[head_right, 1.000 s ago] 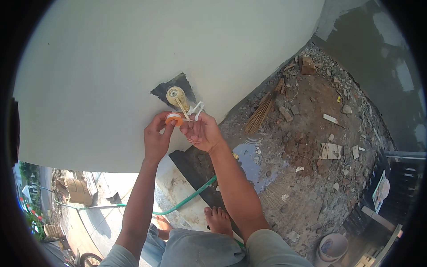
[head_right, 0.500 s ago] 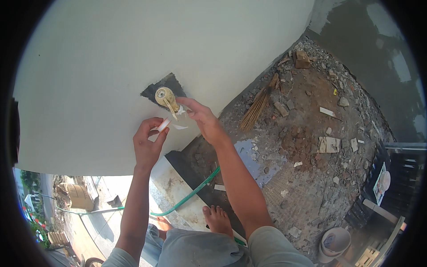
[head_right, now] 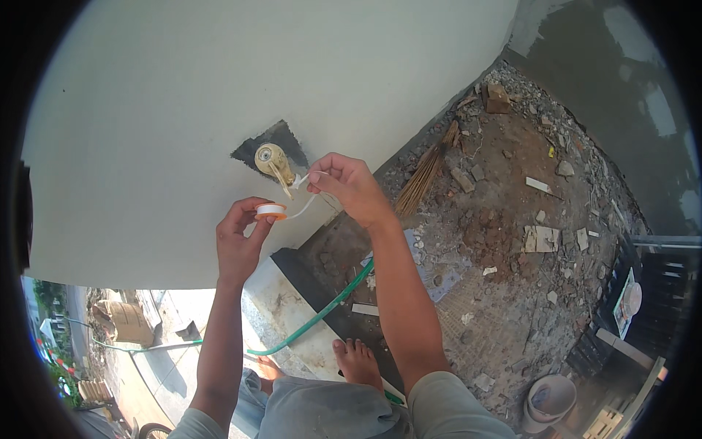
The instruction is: The person wraps plumbing tape around the threads of a faucet and then pushes a green hose onto the end of the faucet.
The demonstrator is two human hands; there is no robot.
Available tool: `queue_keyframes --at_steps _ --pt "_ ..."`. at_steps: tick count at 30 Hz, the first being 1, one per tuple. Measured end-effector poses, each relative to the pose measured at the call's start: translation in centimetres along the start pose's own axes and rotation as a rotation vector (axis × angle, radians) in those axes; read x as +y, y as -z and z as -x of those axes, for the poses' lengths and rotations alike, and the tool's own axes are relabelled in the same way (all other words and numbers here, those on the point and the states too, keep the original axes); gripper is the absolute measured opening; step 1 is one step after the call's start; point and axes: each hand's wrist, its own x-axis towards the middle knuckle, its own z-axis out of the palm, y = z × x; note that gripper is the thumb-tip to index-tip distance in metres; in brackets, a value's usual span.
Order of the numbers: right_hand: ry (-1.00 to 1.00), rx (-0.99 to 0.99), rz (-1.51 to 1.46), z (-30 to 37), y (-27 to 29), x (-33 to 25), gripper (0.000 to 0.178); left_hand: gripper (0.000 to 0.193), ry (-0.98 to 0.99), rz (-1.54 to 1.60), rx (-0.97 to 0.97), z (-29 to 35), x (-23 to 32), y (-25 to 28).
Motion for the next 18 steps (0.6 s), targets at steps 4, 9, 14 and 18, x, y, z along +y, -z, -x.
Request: queue_keyframes --at_steps 4,9,14,18 --pt "0.080 0.058 -0.077 -0.9 -1.1 1.9 0.020 0.021 -0.023 0.081 -0.036 0.3 0.6 -0.1" --pt "-0.001 0.135 -0.476 -1.3 -4.2 5.7 0.019 0.022 -0.040 0.184 -0.011 0.7 1.1 -0.1" --pt "-0.021 0.220 -0.539 0.2 -10.0 6.7 0.020 0.023 -0.066 0.200 -0.028 1.0 1.0 0.8" --pt "0.021 0.399 -0.064 2.8 -11.7 4.6 0.019 0.023 -0.041 0.230 0.036 1.3 1.6 1.1"
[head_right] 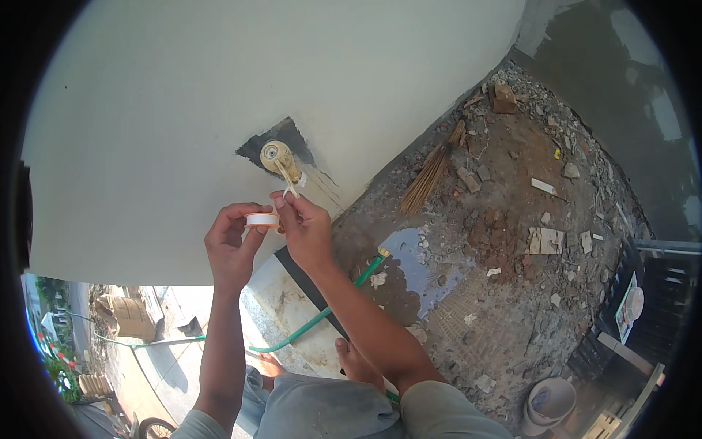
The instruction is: The person wraps plumbing tape around the threads of a faucet and then pushes a green hose onto the end of the faucet.
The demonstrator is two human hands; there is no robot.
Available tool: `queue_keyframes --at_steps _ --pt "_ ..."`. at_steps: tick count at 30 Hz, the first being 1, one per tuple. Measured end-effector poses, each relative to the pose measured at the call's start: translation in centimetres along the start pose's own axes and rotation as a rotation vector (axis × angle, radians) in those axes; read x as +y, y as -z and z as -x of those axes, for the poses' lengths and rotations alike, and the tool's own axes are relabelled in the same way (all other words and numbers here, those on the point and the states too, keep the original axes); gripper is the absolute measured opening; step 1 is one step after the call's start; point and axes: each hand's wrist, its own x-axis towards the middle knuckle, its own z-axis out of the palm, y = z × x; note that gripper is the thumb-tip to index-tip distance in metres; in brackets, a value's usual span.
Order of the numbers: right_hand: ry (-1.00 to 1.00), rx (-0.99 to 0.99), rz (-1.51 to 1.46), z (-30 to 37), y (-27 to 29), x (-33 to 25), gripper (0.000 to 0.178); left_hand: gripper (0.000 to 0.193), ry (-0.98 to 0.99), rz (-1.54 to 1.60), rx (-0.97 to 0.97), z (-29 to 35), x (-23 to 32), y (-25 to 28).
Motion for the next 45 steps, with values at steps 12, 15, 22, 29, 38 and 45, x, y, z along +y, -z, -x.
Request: queue_keyframes --at_steps 12,15,22,29,38,45 --pt "0.332 0.115 0.410 -2.4 4.5 -2.9 0.018 0.020 0.019 0.009 -0.079 0.3 -0.3 -1.2" --pt "0.464 0.094 0.538 -3.3 4.9 -3.2 0.015 0.020 0.152 0.074 -0.108 0.1 0.0 -2.1" --pt "0.428 -0.002 0.296 -6.3 5.7 0.0 0.014 0.023 0.172 0.214 -0.013 -0.1 -0.2 -4.3" --pt "0.200 -0.079 -0.255 -4.8 2.6 2.7 0.023 0.026 -0.121 -0.145 0.026 -0.3 -0.7 -5.7" --pt "0.008 0.061 -0.079 -3.0 8.7 -0.8 0.036 0.031 -0.322 -0.456 0.083 -0.4 1.1 -7.0" --pt "0.499 -0.298 0.515 1.6 8.4 -7.4 0.041 0.033 -0.348 -0.535 0.073 0.2 1.3 -5.6"
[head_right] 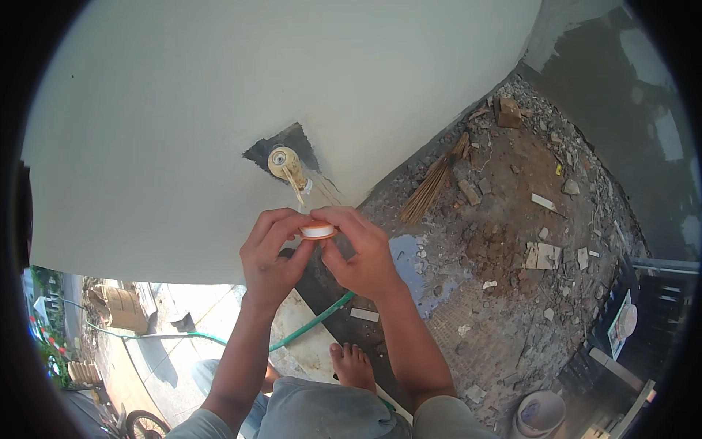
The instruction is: The person wraps plumbing tape around the threads of a faucet and then pushes a green hose onto the end of the faucet.
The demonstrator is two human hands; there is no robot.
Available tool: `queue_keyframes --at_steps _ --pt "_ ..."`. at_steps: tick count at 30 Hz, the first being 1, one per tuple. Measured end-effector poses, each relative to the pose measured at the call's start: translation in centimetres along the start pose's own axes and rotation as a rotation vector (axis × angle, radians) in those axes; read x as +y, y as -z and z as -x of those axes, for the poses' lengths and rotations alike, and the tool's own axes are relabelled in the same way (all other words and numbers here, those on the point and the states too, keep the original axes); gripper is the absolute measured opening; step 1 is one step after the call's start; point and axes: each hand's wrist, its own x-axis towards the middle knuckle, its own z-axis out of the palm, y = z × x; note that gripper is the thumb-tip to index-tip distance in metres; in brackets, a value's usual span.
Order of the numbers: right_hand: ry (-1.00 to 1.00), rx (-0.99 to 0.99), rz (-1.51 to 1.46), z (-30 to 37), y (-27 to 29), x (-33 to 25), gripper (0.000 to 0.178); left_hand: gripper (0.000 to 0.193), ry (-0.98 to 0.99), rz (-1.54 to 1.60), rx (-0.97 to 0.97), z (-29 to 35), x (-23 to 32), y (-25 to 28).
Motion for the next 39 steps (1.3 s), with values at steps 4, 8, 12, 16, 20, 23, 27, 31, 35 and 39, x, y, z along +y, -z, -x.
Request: queue_keyframes --at_steps 4,8,12,16,20,23,27,31,35,39 --pt "-0.030 -0.051 0.016 -0.3 -0.3 -1.0 0.036 0.039 0.239 0.398 0.034 2.7 -2.2 1.4" --pt "-0.067 -0.150 -0.009 -0.4 -1.3 -1.8 0.033 0.033 0.884 0.946 0.055 3.3 -4.1 1.0" --pt "-0.180 -0.084 -0.157 -0.2 -1.9 -1.4 0.031 0.036 1.045 1.276 -0.104 1.9 -4.7 -1.0" --pt "-0.245 -0.033 -0.264 -0.3 -1.9 -1.6 0.029 0.040 0.815 1.303 -0.022 0.0 -4.7 -2.5" --pt "-0.157 -0.114 -0.047 -1.4 -2.7 -2.3 0.027 0.046 0.627 0.933 -0.024 -0.1 -4.6 -3.1" --pt "-0.074 -0.117 0.008 -1.9 -3.5 -2.6 0.025 0.048 0.683 0.930 0.244 1.1 -6.1 -3.8" --pt "-0.024 -0.174 0.148 -1.5 -4.0 -2.0 0.024 0.034 0.436 0.624 0.211 1.6 -7.4 -4.3" --pt "-0.065 -0.200 0.127 -1.1 -4.5 -2.0 0.024 0.016 0.333 0.510 0.271 0.6 -7.7 -5.2" --pt "-0.087 -0.153 0.071 -1.2 -4.6 -2.6 0.026 0.010 0.418 0.516 0.261 0.2 -7.5 -4.7" --pt "-0.109 -0.098 -0.025 0.0 -3.4 -2.7 0.027 0.011 0.220 0.407 0.244 0.0 -7.5 -4.4"
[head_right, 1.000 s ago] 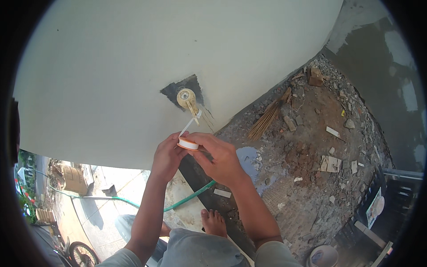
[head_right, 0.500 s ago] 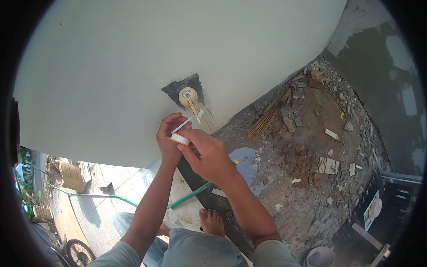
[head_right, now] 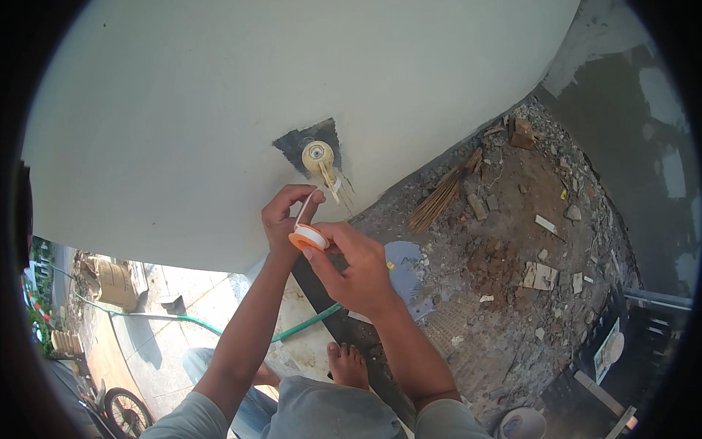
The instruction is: The person wraps plumbing tape around the threads of a faucet and then pushes a green hose onto the end of the faucet.
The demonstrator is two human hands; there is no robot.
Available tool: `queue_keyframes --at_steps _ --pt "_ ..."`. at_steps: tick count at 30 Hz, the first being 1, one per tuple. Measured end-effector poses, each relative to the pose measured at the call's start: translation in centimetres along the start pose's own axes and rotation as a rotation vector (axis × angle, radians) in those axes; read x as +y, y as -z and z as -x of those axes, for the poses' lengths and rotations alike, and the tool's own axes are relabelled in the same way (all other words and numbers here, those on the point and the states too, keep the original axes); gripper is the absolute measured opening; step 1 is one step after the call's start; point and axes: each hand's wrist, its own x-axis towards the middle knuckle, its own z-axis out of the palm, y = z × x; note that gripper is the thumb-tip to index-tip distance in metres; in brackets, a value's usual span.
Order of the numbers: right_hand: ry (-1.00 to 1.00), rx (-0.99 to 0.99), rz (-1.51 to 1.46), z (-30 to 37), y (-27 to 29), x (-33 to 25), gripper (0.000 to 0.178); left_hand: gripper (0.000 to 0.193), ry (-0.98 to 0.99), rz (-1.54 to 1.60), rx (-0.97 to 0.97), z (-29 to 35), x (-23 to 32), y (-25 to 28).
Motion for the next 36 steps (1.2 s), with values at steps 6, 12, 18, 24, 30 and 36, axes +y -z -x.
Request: queue_keyframes --at_steps 6,12,18,24,30,36 --pt "-0.174 0.248 -0.408 2.3 2.1 1.1 0.024 0.017 -0.281 -0.234 -0.050 -0.9 1.0 0.0" --pt "-0.343 0.381 -0.546 2.9 3.3 1.4 0.028 0.021 -0.599 -0.472 -0.111 -1.6 0.7 0.4" --pt "-0.347 0.403 -0.511 2.8 3.8 1.3 0.030 0.022 -0.669 -0.524 -0.112 -2.4 1.4 0.9" --pt "-0.299 0.478 -0.562 2.7 4.6 0.7 0.030 0.021 -0.655 -0.501 -0.128 -2.4 1.4 0.6" --pt "-0.318 0.389 -0.502 2.5 4.7 0.6 0.026 0.019 -0.669 -0.564 -0.098 -2.8 1.4 1.5" --pt "-0.319 0.364 -0.485 2.4 4.4 0.3 0.024 0.019 -0.701 -0.606 -0.087 -3.2 1.6 1.8"
